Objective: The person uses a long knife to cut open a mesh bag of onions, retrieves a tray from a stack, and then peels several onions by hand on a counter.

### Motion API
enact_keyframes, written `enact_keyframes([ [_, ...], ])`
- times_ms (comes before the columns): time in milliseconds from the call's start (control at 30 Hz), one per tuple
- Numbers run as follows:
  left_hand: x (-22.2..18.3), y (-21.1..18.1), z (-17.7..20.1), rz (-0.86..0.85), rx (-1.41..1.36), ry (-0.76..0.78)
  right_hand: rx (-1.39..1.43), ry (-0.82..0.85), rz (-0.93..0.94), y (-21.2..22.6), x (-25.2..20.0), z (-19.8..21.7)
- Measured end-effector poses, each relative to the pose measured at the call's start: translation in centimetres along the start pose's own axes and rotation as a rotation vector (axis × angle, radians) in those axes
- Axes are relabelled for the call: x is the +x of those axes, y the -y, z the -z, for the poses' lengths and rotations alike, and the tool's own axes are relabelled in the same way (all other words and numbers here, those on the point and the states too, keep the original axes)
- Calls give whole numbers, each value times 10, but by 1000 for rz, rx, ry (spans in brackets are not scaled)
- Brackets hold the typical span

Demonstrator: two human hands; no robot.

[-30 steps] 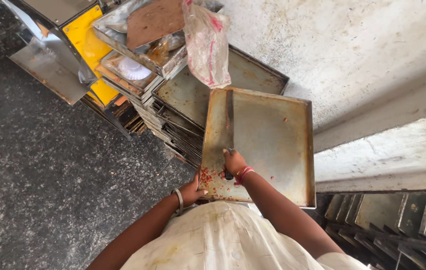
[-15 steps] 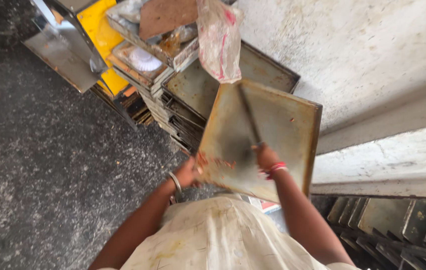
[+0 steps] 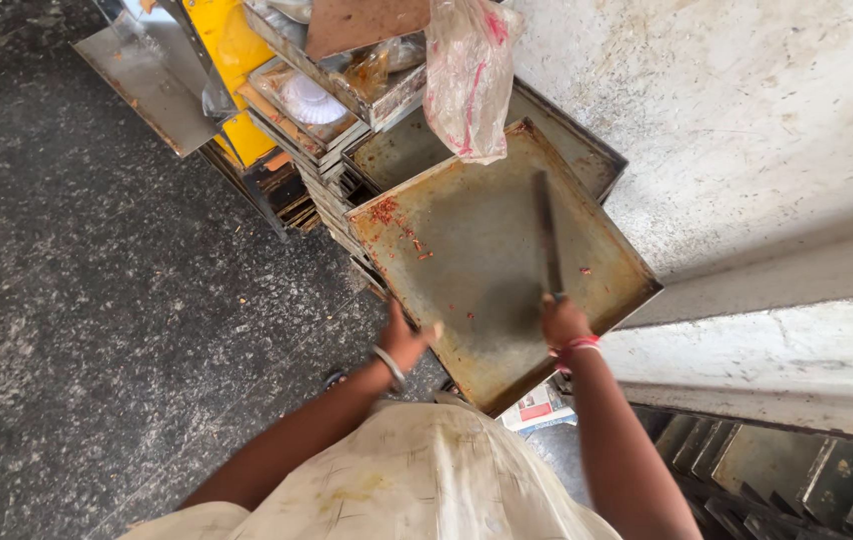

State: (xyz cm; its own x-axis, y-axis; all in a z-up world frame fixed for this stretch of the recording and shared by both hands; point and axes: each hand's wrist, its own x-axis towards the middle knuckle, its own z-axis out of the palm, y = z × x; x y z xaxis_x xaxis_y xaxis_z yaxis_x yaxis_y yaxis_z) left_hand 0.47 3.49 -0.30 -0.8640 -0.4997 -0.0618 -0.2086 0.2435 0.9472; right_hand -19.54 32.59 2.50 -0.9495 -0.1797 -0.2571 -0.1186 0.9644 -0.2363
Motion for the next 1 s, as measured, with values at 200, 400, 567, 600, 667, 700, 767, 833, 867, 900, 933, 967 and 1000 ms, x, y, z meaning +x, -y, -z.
enact_keyframes([
  [200,-4,3,9,325,-86,272,-40,159,223,64,-48,-25],
  [400,36,9,30,291,161,339,-255,118,231,7,-44,-9],
  [567,82,2,30,239,295,498,-114,-98,51,-36,-17,16],
  [600,90,0,32,180,313,495,-259,-94,184,-27,-16,8],
  [667,98,-1,35,66,342,490,-247,-30,211,-6,-18,-1],
  [700,97,1,37,19,334,463,-184,6,178,8,-19,-6],
  [767,89,4,43,-23,293,420,-66,73,67,30,-19,-3],
  [833,67,6,44,-17,221,402,-41,96,17,57,-23,9],
  [867,50,8,47,7,178,408,-48,87,24,65,-25,19],
  [900,29,12,47,43,141,439,-55,77,26,70,-28,29],
  [933,6,17,50,114,110,494,-61,67,28,75,-30,38],
  [967,-17,15,54,182,83,552,-98,76,31,76,-31,47],
  [1000,-36,13,58,223,68,599,-134,86,35,78,-31,55],
])
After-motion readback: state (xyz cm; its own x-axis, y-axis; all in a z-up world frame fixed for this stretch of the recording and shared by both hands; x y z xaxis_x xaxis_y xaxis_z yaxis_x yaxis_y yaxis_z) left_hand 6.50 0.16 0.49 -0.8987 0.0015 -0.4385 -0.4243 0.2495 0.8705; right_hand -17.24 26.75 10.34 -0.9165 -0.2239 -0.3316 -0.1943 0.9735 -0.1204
